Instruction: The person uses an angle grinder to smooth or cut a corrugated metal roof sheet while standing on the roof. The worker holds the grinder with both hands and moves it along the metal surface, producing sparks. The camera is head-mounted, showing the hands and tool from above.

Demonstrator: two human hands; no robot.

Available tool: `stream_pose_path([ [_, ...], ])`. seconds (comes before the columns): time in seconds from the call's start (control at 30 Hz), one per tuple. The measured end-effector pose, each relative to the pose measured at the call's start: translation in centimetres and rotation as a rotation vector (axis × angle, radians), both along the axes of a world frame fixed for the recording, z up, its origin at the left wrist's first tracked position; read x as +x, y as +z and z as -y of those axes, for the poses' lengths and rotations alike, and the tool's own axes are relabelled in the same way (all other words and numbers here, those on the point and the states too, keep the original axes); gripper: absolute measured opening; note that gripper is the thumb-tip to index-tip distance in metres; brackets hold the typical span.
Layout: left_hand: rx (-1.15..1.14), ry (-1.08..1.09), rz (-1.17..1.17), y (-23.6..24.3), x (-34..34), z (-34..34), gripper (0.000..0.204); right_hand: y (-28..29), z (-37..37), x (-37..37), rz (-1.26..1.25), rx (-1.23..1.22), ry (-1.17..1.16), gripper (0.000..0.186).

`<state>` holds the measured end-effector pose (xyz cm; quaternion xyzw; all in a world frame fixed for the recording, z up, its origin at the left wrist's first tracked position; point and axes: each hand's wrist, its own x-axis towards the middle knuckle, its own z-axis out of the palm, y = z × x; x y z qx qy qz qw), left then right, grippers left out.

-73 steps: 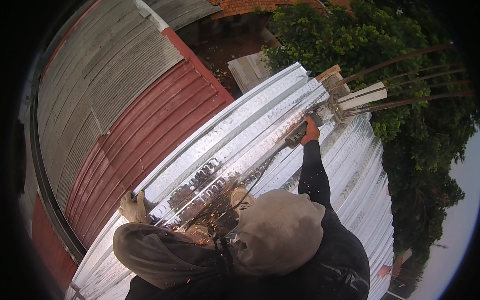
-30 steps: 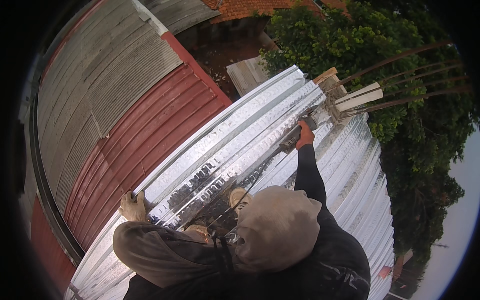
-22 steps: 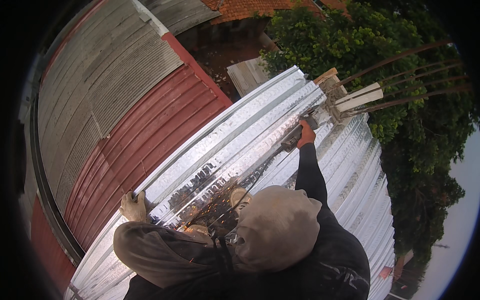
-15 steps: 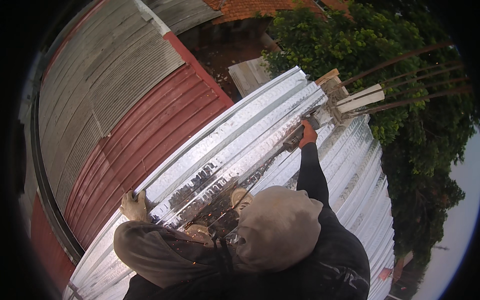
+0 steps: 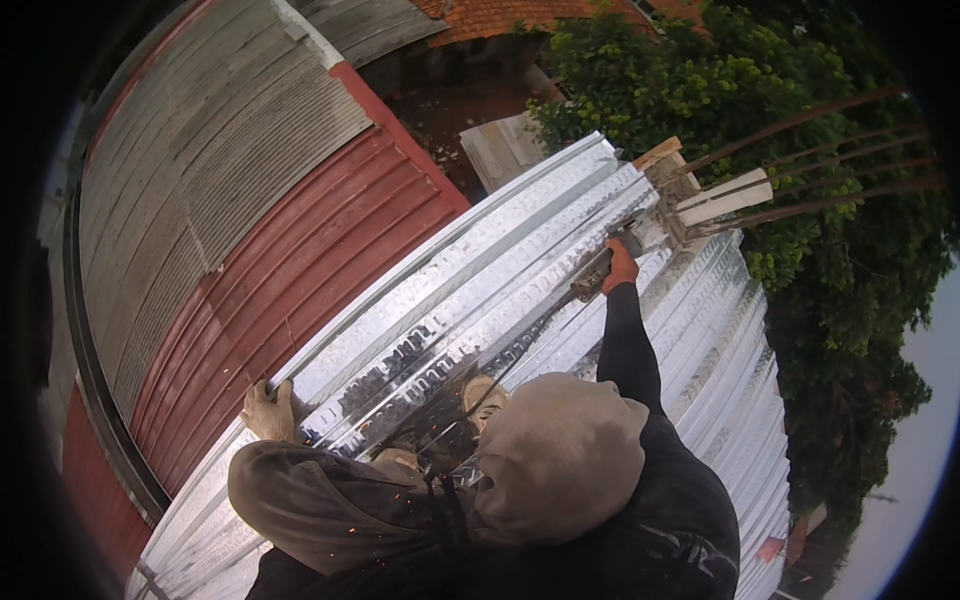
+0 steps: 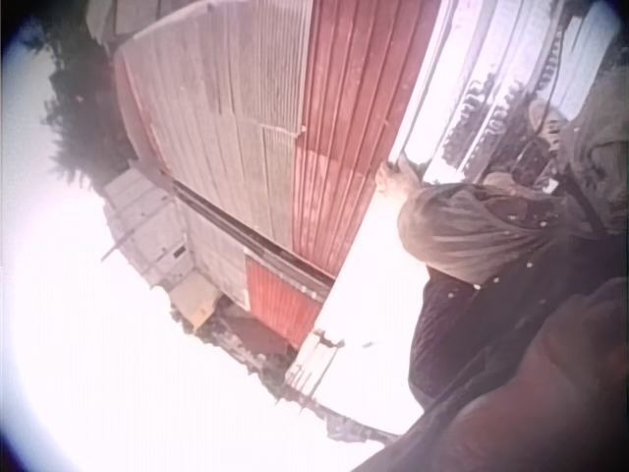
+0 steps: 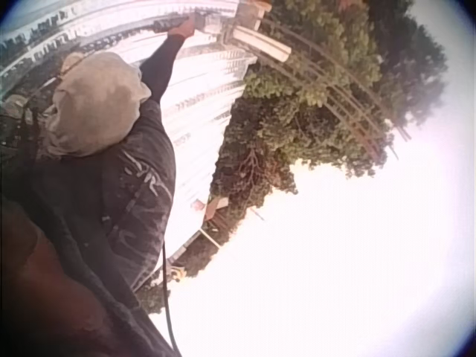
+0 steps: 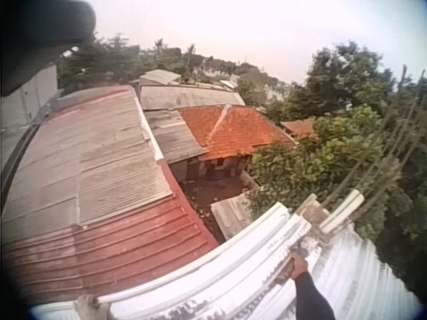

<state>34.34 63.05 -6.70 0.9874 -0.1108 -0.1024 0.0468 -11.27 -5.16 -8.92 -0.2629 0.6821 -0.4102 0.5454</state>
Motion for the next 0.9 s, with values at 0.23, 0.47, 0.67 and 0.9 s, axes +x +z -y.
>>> stream_pose_path([
  [0.23,0.045,0.013,-0.019,1.3,0.3,-0.8,0.063,-0.3,-2.3,1.8,0.147,0.014,0.101,0.039],
  [0.47,0.031,-0.002,-0.027,0.6,0.2,-0.2,0.065,0.4,-1.8,0.6,0.044,-0.011,0.025,0.042],
  [0.67,0.054,-0.008,0.017,0.5,0.3,-0.8,0.065,0.1,-3.2,1.7,0.083,0.0,0.04,0.047],
  [0.9,0.003,-0.021,0.013,0.2,0.0,0.0,0.064,0.2,-2.2,0.4,0.079,-0.001,0.031,0.046],
])
